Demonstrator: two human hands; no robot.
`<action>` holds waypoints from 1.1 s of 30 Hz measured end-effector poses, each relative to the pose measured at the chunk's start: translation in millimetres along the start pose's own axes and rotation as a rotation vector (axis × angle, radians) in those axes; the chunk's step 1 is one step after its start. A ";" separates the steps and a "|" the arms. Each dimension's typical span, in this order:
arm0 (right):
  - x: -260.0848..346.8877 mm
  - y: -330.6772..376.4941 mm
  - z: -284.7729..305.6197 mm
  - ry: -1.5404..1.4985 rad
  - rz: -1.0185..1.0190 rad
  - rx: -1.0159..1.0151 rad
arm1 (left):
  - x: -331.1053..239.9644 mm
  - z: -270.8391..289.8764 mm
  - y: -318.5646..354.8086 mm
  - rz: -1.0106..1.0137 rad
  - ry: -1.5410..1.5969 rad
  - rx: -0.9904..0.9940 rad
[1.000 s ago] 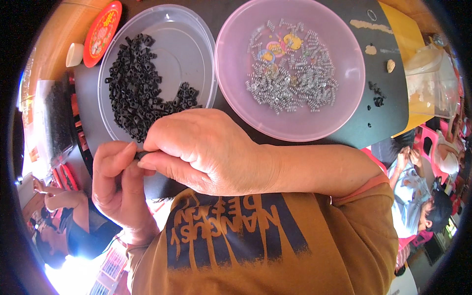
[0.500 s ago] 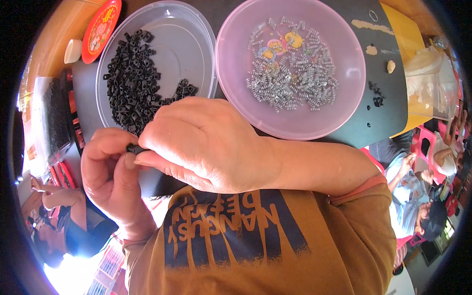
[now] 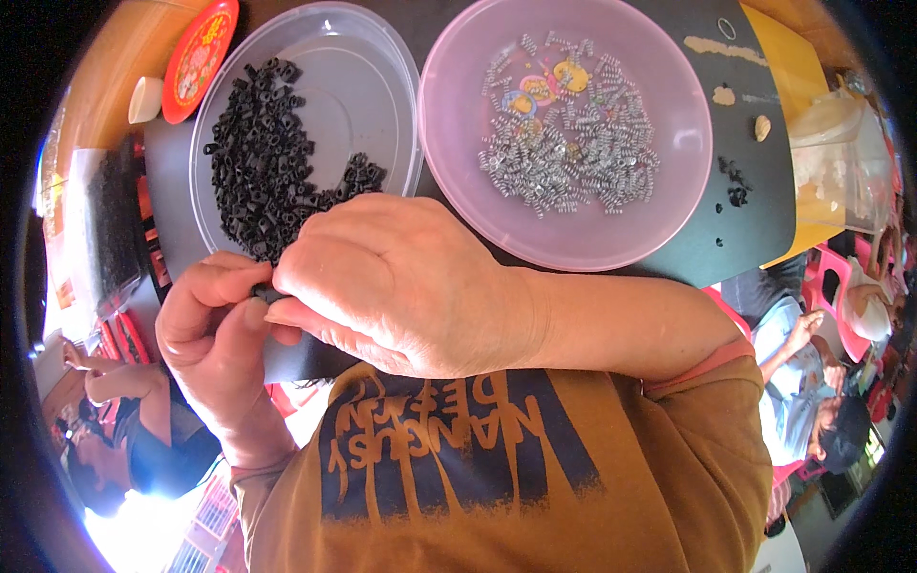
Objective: Assembling small components by manually inserting springs into black plastic housings at a workshop table.
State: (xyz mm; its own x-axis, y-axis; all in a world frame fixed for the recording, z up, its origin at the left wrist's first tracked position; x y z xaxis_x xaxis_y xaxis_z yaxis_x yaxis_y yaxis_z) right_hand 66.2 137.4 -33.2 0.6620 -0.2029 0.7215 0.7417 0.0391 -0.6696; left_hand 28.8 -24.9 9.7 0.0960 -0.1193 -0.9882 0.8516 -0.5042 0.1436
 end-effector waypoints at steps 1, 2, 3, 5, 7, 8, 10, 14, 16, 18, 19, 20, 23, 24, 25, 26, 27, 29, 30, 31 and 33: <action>-0.1 0.4 -0.2 0.011 -0.008 -0.004 | -0.8 0.2 -0.1 -0.052 -0.116 0.011; -0.6 1.2 -0.6 0.011 -0.008 -0.003 | 0.2 -0.2 -0.3 -0.052 -0.115 0.010; -2.2 2.2 -1.7 0.005 -0.034 0.002 | -2.0 -1.5 -0.1 -0.152 -0.288 0.010; -3.8 3.2 -3.7 -0.001 -0.060 0.008 | -1.5 -3.9 0.2 -0.250 -0.460 0.008; -3.1 3.1 -4.1 0.011 -0.050 -0.019 | -1.0 -5.6 1.2 -0.359 -0.528 -0.004; -2.7 2.8 -4.2 0.010 -0.050 -0.018 | -1.6 -5.6 1.8 -0.358 -0.528 -0.005; -3.0 2.3 -3.5 0.000 -0.042 -0.018 | 0.8 -4.7 1.3 -0.286 -0.454 0.003; -1.5 3.6 -0.4 -0.016 -0.054 0.038 | 3.5 -6.9 2.9 -0.434 -0.579 0.032; 0.4 5.6 -2.5 -0.030 -0.051 -0.021 | 2.3 -8.1 7.7 -0.528 -0.660 0.031; 0.5 6.4 -4.7 -0.043 -0.049 -0.037 | 4.8 -12.2 10.6 -0.535 -0.677 0.008; 0.9 6.3 -5.2 -0.055 -0.046 -0.055 | 5.3 -14.9 11.5 -0.604 -0.714 -0.028; 1.3 5.9 -5.4 -0.058 -0.044 -0.053 | 4.4 -16.3 12.4 -0.673 -0.750 -0.065; -1.9 6.7 -2.7 -0.064 -0.103 -0.028 | 4.1 -18.5 6.2 -0.651 -0.786 -0.014; -3.3 5.0 -1.9 -0.081 -0.141 -0.008 | 4.7 -17.3 4.7 -0.650 -0.822 -0.021; -4.2 3.2 -0.8 -0.098 -0.178 0.012 | 5.9 -16.0 4.8 -0.651 -0.825 -0.025; -3.2 1.6 2.2 -0.100 -0.174 0.013 | 8.3 -13.5 4.6 -0.608 -0.754 -0.043; -3.8 0.8 4.6 -0.174 -0.254 0.074 | 9.6 -12.0 3.3 -0.569 -0.680 -0.056; -3.9 -0.9 5.4 -0.246 -0.329 0.130 | 7.6 -13.8 1.1 -0.584 -0.648 -0.071; -5.1 0.8 4.4 -0.383 -0.436 0.123 | 7.0 -15.2 0.4 -0.588 -0.648 -0.076; -6.5 2.8 3.1 -0.521 -0.542 0.114 | 6.5 -16.5 -0.4 -0.592 -0.649 -0.079; -6.4 4.0 2.7 -0.595 -0.562 0.085 | 7.5 -18.4 -0.2 -0.653 -0.740 -0.090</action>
State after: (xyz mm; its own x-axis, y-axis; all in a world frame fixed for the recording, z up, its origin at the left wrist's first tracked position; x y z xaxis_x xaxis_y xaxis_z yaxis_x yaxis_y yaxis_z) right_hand 65.2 141.5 -40.1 0.1186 0.3375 0.9338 0.9693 0.1647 -0.1826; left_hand 38.9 -10.0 1.3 -0.7261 -0.3609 -0.5853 0.6617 -0.5983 -0.4519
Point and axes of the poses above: each hand's wrist, its own y-axis away from the middle knuckle, its own z-axis out of the back of the hand, x = y × z, the point moved 3 cm from there along -y, towards the middle knuckle, and after that the axes turned 2 degrees about x, right-handed, at the moved point
